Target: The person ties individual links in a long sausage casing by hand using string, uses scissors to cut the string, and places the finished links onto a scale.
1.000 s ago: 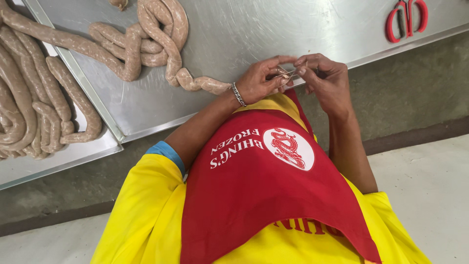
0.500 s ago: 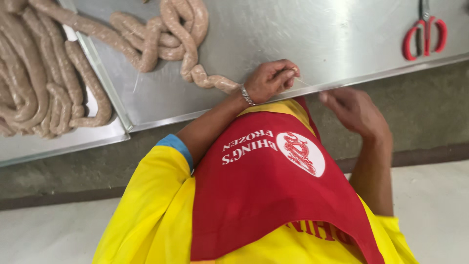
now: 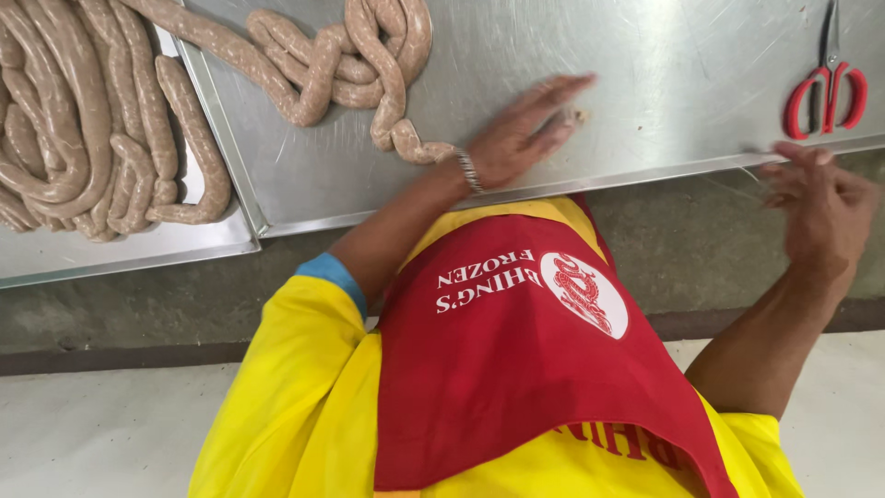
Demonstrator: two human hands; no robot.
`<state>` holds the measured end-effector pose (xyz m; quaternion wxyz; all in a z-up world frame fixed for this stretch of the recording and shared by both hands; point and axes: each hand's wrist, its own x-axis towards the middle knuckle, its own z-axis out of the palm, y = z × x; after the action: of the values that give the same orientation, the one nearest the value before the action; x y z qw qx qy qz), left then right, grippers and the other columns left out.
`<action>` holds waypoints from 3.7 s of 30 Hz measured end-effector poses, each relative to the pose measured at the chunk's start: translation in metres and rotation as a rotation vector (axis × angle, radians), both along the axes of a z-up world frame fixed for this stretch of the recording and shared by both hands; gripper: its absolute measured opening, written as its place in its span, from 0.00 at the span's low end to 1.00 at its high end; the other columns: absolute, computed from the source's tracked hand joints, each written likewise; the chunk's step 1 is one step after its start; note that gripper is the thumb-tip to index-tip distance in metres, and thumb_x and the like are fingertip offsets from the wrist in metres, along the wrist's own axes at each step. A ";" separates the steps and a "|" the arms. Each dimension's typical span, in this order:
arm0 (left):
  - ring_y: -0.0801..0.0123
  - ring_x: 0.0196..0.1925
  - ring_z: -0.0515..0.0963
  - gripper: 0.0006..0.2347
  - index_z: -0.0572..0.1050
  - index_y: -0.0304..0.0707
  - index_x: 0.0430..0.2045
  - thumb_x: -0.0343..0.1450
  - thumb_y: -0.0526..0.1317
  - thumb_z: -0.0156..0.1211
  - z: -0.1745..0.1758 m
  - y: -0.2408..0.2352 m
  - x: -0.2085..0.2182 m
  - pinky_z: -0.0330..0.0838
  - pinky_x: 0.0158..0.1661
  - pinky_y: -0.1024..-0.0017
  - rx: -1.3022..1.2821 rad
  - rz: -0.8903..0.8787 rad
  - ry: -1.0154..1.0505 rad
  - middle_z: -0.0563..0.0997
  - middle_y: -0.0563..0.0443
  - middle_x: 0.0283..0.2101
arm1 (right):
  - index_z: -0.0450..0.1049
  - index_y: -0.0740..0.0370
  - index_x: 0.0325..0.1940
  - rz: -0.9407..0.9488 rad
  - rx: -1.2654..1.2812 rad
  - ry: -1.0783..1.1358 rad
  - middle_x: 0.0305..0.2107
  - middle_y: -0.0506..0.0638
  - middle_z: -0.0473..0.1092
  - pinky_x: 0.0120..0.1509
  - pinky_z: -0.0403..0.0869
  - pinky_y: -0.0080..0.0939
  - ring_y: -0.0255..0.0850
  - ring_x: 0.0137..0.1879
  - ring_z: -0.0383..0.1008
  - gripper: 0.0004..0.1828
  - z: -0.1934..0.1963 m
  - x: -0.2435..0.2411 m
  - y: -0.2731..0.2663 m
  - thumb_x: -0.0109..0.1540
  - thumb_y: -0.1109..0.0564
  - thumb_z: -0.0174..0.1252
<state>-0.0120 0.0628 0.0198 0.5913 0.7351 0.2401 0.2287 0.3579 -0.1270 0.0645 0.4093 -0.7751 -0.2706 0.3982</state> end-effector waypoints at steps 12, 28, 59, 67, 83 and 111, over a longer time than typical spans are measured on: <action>0.57 0.75 0.61 0.22 0.74 0.47 0.60 0.70 0.28 0.61 0.014 0.073 -0.193 0.51 0.68 0.41 0.940 0.042 0.807 0.72 0.50 0.67 | 0.75 0.56 0.60 1.087 0.527 -0.592 0.62 0.56 0.68 0.77 0.59 0.60 0.55 0.72 0.62 0.36 -0.020 -0.202 0.102 0.50 0.46 0.76; 0.43 0.69 0.61 0.37 0.63 0.33 0.68 0.60 0.41 0.68 -0.004 0.064 -0.229 0.52 0.67 0.47 0.695 0.555 0.856 0.63 0.37 0.68 | 0.69 0.63 0.69 0.954 0.293 -0.524 0.67 0.60 0.63 0.72 0.69 0.58 0.58 0.71 0.64 0.41 -0.029 -0.243 0.161 0.60 0.41 0.75; 0.42 0.53 0.74 0.24 0.73 0.34 0.56 0.65 0.41 0.68 -0.014 0.055 -0.173 0.69 0.52 0.52 0.787 0.165 0.393 0.75 0.35 0.53 | 0.81 0.67 0.50 0.416 0.306 -0.422 0.47 0.54 0.68 0.51 0.75 0.36 0.40 0.52 0.72 0.19 0.000 -0.234 0.073 0.57 0.74 0.56; 0.55 0.32 0.82 0.12 0.83 0.38 0.41 0.69 0.42 0.60 0.104 0.114 -0.345 0.77 0.38 0.59 0.182 -0.125 0.954 0.84 0.40 0.35 | 0.80 0.53 0.53 0.713 0.216 -0.001 0.58 0.54 0.68 0.59 0.77 0.42 0.41 0.63 0.70 0.16 0.005 -0.272 0.076 0.61 0.63 0.65; 0.54 0.48 0.78 0.16 0.76 0.40 0.36 0.67 0.52 0.67 0.028 0.012 -0.328 0.70 0.52 0.55 0.659 -0.019 0.849 0.79 0.44 0.42 | 0.74 0.60 0.43 0.517 0.204 -0.885 0.59 0.51 0.66 0.78 0.62 0.54 0.51 0.70 0.57 0.13 -0.101 -0.125 0.087 0.59 0.73 0.58; 0.61 0.23 0.79 0.10 0.76 0.36 0.31 0.71 0.44 0.67 0.022 -0.041 -0.316 0.73 0.24 0.67 0.742 0.247 0.532 0.78 0.52 0.25 | 0.71 0.60 0.39 1.225 0.377 -0.709 0.27 0.54 0.75 0.36 0.76 0.52 0.52 0.32 0.79 0.12 -0.069 -0.490 0.134 0.61 0.50 0.62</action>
<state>-0.3277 0.0216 0.0421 0.1749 0.8957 0.3711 0.1716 -0.1326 0.0073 -0.0045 0.1276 -0.4833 -0.8357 0.2277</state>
